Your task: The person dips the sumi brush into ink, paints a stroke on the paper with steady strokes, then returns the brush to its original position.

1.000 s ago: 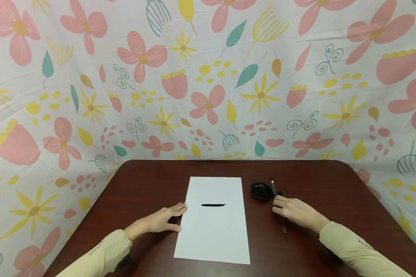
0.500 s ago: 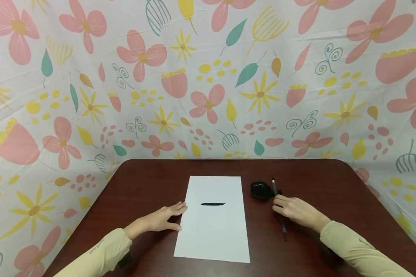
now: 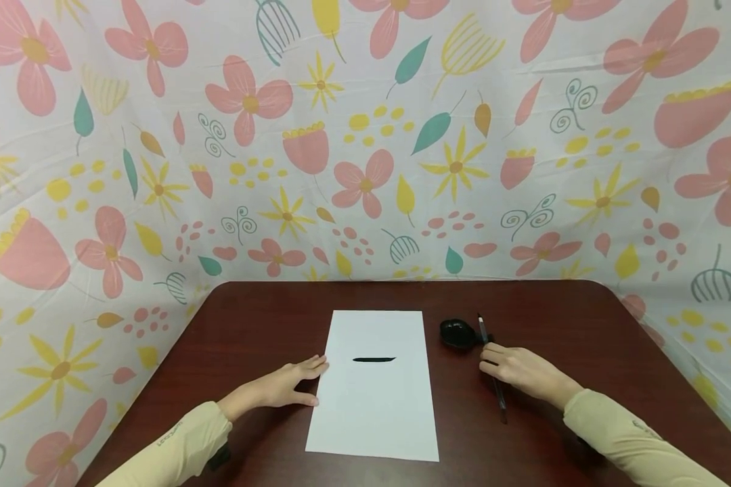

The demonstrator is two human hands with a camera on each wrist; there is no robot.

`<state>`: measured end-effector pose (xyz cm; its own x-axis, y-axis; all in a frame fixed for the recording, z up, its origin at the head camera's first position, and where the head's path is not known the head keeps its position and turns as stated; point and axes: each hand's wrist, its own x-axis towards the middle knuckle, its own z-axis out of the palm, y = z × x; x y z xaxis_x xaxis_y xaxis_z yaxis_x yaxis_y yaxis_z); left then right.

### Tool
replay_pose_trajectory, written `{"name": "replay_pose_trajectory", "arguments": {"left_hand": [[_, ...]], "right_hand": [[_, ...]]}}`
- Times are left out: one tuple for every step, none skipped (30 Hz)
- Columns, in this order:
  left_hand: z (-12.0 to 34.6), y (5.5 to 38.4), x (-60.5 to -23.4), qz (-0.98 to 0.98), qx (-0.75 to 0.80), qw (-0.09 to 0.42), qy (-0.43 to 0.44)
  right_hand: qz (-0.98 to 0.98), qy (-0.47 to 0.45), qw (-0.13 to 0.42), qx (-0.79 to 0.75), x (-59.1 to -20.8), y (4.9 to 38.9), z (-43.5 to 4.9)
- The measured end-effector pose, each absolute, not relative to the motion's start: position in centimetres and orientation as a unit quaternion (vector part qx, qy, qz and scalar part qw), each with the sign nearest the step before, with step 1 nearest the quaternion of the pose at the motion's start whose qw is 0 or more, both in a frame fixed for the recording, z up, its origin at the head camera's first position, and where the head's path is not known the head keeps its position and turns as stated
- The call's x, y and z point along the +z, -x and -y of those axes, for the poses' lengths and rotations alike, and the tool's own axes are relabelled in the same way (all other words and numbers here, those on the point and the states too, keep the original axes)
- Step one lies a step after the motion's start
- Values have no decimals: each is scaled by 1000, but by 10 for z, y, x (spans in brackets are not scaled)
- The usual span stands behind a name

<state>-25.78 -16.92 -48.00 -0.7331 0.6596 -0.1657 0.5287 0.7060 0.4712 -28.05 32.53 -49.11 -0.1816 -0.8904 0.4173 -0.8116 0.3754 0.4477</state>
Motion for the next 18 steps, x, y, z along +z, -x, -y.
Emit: {"name": "replay_pose_trajectory", "arguments": {"left_hand": [[169,258,-480,-909,199,162,-328],[169,258,-480,-909,198,161,-329],[169,258,-480,-909,197,160,-329],[168,258,-479,-909,197,160,-329],[168,259,-479,-909,197,160,-330],[168,259,-479,-909,196,160,-330],[168,259,-479,-910,195,161,-329],[168,260,-479,-910,194,163,-328],[167,260,-479,-910,195,165,-326],[167,261,-478,-910,194,167,-326],[167,261,-478,-910,194,169,-325],[167,261,-478,-910,194,172,-323],[167,261,-477,-910,194,173,-322],[167,262,-477,-910,195,174,-321],[167,262,-476,-910,196,174,-321],[166,262,-476,-910,198,172,-322],[166,263,-475,-909,201,170,-322],[166,263,-475,-909,204,164,-324]], "right_hand": [[765,-556,319,-63,-491,281,-325],[766,-555,319,-63,-491,280,-326],[766,-554,319,-63,-491,280,-326],[766,-553,321,-63,-491,280,-327],[766,-553,322,-62,-491,280,-327],[765,-552,325,-62,-491,280,-327],[765,-552,328,-61,-492,280,-327],[764,-550,331,-59,-492,280,-328],[762,-550,336,-58,-493,280,-328],[761,-549,341,-56,-494,280,-328],[762,-547,345,-52,-495,280,-328],[763,-543,349,-48,-496,280,-327],[764,-539,353,-42,-496,280,-327],[766,-534,357,-37,-496,280,-328],[768,-529,359,-31,-496,280,-328],[772,-524,359,-26,-496,279,-328],[775,-519,360,-22,-496,279,-328],[777,-516,360,-18,-495,280,-329]]}}
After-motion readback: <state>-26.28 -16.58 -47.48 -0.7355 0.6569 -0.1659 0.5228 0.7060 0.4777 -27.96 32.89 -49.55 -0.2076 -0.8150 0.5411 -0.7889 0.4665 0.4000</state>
